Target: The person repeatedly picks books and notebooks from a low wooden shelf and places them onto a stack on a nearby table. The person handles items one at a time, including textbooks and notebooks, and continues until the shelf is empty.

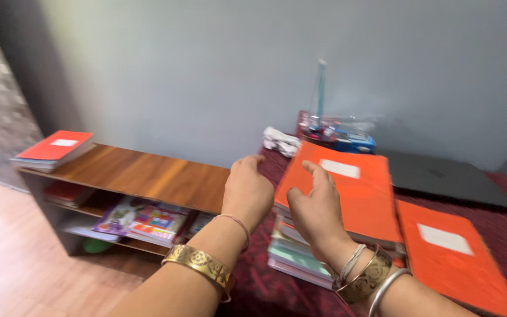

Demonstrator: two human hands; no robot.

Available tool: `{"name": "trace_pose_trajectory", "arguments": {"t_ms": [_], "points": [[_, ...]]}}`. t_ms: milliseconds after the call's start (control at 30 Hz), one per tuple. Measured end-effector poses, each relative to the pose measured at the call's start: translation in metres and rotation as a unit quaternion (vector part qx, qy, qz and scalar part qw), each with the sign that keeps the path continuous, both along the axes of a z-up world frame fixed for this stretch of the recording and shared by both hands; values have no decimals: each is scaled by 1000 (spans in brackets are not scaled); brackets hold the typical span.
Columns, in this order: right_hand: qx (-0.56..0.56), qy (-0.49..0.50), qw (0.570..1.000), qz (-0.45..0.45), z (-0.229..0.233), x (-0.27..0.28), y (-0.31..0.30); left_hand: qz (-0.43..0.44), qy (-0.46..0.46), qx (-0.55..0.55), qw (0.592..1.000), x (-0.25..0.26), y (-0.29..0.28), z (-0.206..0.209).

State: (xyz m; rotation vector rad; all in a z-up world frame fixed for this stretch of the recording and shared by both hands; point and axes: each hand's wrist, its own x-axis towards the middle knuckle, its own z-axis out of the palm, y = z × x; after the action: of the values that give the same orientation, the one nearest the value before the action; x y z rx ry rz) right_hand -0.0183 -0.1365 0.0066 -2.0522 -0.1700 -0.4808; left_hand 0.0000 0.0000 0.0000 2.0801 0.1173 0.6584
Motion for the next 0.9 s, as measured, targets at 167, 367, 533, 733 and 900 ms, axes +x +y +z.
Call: {"name": "trace_pose_trajectory", "arguments": {"t_ms": [167, 367, 533, 733, 900], "points": [[33, 29, 996, 78, -9, 21, 108, 16, 88, -79, 993, -30, 115, 17], [88, 116, 977, 153, -16, 21, 263, 78, 105, -142, 981, -67, 270, 31], [92, 230, 946, 208, -11, 5, 356, 110, 114, -220, 962, -92, 364, 31], [67, 278, 933, 220, -13, 21, 433, 163, 99, -253, 949, -86, 443, 7], [67, 302, 918, 249, -36, 60, 512, 171, 160, -200, 952, -43, 521, -27]]}}
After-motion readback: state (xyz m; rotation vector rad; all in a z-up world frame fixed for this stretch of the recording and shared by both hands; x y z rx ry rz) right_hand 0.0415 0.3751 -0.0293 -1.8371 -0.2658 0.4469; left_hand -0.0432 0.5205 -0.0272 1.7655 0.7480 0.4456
